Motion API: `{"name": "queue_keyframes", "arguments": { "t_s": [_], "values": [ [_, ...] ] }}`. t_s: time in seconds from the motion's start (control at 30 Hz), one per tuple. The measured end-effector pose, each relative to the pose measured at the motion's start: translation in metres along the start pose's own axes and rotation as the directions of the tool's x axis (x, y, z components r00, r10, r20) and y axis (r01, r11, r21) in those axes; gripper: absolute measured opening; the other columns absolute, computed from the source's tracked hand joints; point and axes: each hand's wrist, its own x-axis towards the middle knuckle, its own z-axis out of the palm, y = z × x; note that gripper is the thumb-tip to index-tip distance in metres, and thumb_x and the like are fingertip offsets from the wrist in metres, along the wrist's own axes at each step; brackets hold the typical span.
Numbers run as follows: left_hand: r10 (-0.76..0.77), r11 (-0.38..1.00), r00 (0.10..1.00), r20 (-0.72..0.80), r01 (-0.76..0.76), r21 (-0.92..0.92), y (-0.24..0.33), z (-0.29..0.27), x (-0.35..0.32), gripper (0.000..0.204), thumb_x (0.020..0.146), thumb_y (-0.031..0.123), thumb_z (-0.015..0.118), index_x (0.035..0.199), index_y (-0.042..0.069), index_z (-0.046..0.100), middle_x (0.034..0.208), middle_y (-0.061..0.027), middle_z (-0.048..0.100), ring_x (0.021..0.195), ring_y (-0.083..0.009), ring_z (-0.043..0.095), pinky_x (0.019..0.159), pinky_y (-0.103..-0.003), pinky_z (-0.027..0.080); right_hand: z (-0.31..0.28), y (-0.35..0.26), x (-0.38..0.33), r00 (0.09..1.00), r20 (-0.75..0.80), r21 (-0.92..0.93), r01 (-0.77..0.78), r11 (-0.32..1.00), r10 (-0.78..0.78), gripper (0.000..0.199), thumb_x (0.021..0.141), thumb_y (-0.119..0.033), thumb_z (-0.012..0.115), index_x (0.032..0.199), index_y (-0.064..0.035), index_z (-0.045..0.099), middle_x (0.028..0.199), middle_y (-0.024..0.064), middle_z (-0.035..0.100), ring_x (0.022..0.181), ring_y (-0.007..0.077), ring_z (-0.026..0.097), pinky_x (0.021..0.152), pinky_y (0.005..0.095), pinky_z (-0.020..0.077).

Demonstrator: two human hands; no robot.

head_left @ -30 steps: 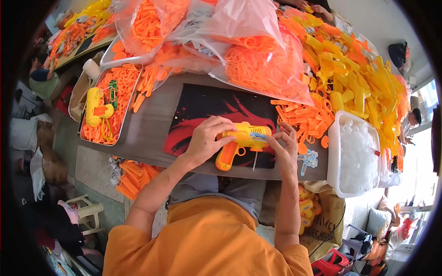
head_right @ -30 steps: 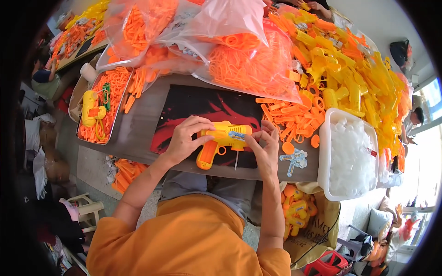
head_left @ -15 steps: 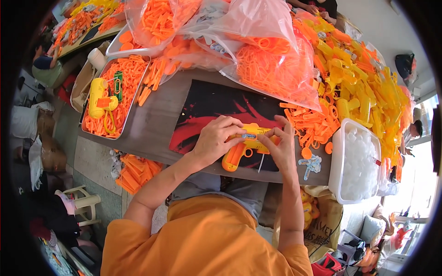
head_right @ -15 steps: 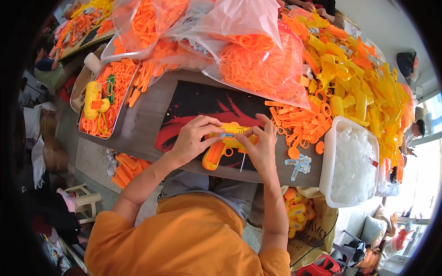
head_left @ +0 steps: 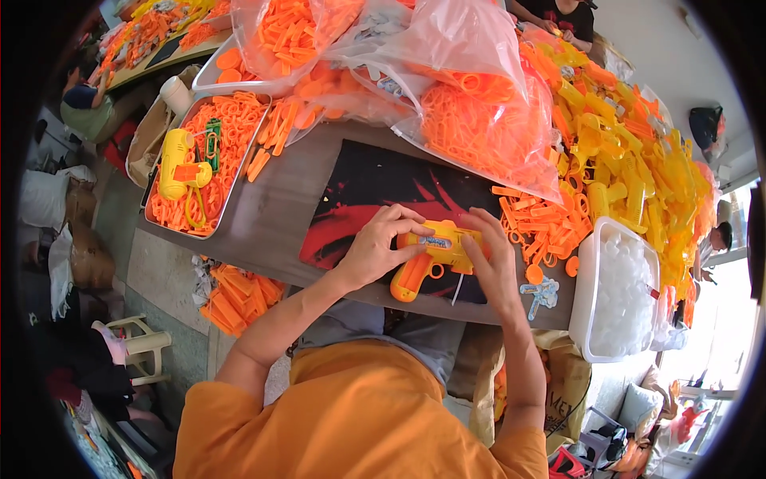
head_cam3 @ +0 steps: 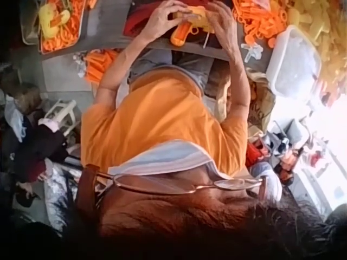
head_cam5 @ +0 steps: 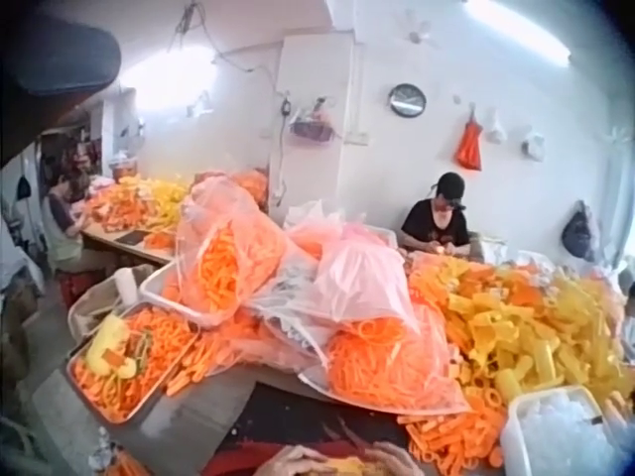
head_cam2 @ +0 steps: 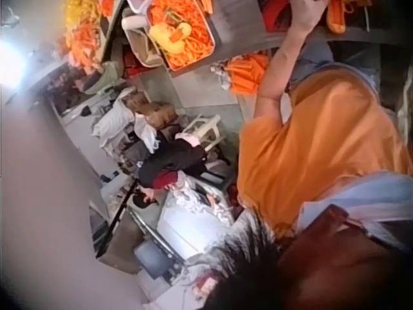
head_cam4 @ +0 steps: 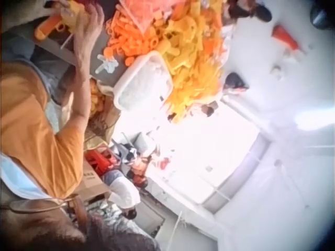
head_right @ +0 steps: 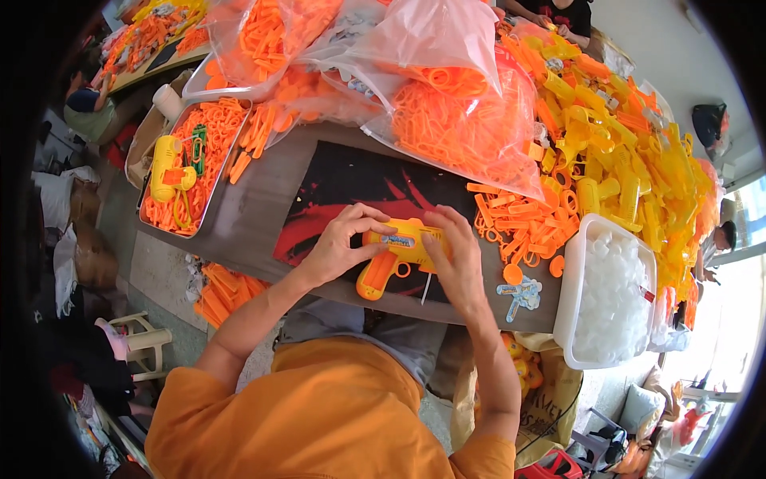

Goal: Assembling and packaging plastic toy components into small yellow boxes.

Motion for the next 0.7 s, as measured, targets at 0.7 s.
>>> {"name": "queue_keyframes", "arguments": {
  "t_s": [0.7],
  "values": [
    [0.309,0.912,0.948,-0.073,-0.274,0.305,-0.006,0.011,-0.009,0.031,0.080,0.006,0.071,0.109,0.018,0.074,0.116,-0.0047,0.059,0.104,-0.0276,0.057,0.087,-0.037,0.054,-0.022,0.002,0.037,0.843,0.458,0.317,-0.452,0.834,0.283,0.059,0.091,-0.027,0.070,0.136,0.0054,0.050,0.120,0.0138,0.064,0.110,0.0159,0.059,0.094,0.0287,0.0468]
  ]
}}
